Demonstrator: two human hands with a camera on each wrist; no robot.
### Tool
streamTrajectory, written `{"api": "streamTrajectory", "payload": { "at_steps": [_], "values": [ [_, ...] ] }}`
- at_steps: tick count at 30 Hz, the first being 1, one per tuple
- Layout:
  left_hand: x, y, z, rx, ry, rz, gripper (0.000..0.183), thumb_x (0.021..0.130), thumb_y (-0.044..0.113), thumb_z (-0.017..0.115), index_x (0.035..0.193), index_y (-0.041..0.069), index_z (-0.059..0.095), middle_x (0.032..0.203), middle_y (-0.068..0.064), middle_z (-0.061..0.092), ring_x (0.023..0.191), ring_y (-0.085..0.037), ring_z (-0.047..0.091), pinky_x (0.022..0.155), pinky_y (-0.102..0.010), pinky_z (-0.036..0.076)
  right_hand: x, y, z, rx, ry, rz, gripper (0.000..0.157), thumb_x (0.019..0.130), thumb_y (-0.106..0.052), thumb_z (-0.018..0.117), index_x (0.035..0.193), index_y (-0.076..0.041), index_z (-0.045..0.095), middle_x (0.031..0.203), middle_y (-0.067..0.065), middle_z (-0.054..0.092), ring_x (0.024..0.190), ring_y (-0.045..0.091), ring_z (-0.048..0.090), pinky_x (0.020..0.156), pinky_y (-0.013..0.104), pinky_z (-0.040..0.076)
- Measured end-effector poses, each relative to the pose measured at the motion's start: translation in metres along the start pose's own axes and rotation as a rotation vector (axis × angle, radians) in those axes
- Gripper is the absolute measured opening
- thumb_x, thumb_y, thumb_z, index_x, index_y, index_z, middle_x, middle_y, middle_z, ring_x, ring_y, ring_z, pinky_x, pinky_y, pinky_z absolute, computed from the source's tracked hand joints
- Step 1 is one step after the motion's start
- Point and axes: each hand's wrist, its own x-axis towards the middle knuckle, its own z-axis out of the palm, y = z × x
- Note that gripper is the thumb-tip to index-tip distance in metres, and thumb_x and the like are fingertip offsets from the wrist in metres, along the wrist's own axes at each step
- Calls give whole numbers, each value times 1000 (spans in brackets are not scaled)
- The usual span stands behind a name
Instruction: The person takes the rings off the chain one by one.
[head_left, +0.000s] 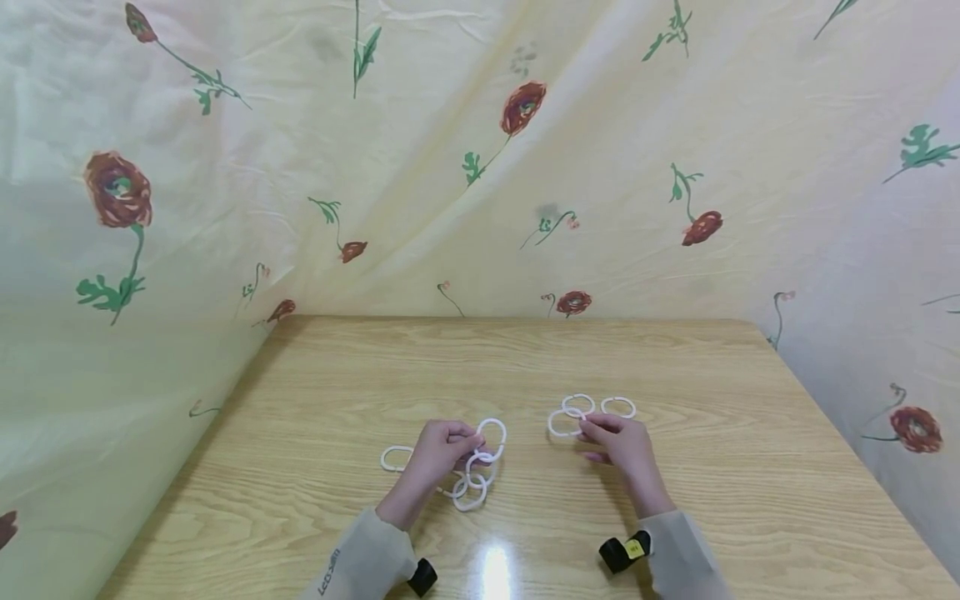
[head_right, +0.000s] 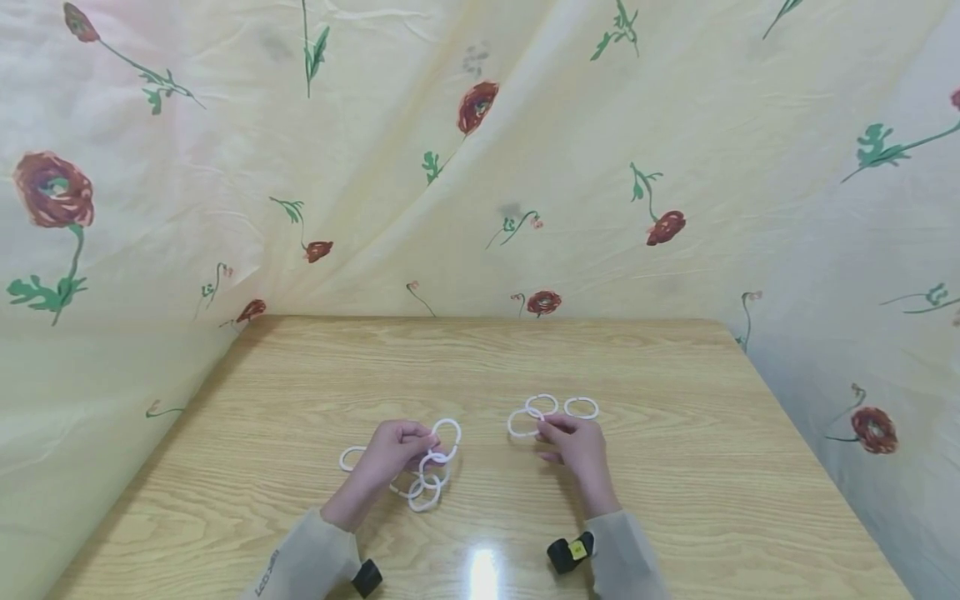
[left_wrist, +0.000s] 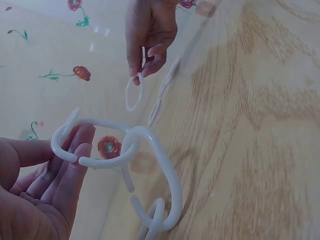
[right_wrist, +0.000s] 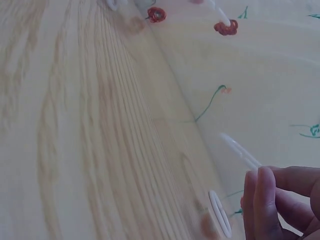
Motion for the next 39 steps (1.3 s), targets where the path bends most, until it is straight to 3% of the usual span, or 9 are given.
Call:
{"api": "streamTrajectory", "payload": {
  "at_steps": [16,28,39],
  "values": [
    [1,-2,-1,12,4,0,20,92,-1,59,99,-20,61,88,-29,71,65,-7,69,69,-34,62,8,4,-12,-119,-18,14,35,93,-8,62,119,15,59,89,8,75,72,4,67,60,22,59],
    [0,-1,-1,8,7,-12,21,92,0,60,100,-19,62,88,-27,72,65,-6,68,68,-31,62,11,3,-16,-115,-26,4,38,94,-7,62,120,20,55,81,7,75,67,2,67,57,22,58],
    [0,-1,-3,-3,-8,-17,21,92,-2,59,101,-21,60,88,-28,71,64,-5,68,69,-30,62,14,6,-19,-181,19,12,36,92,-5,63,120,16,57,88,10,72,69,3,64,59,22,59]
  ]
}}
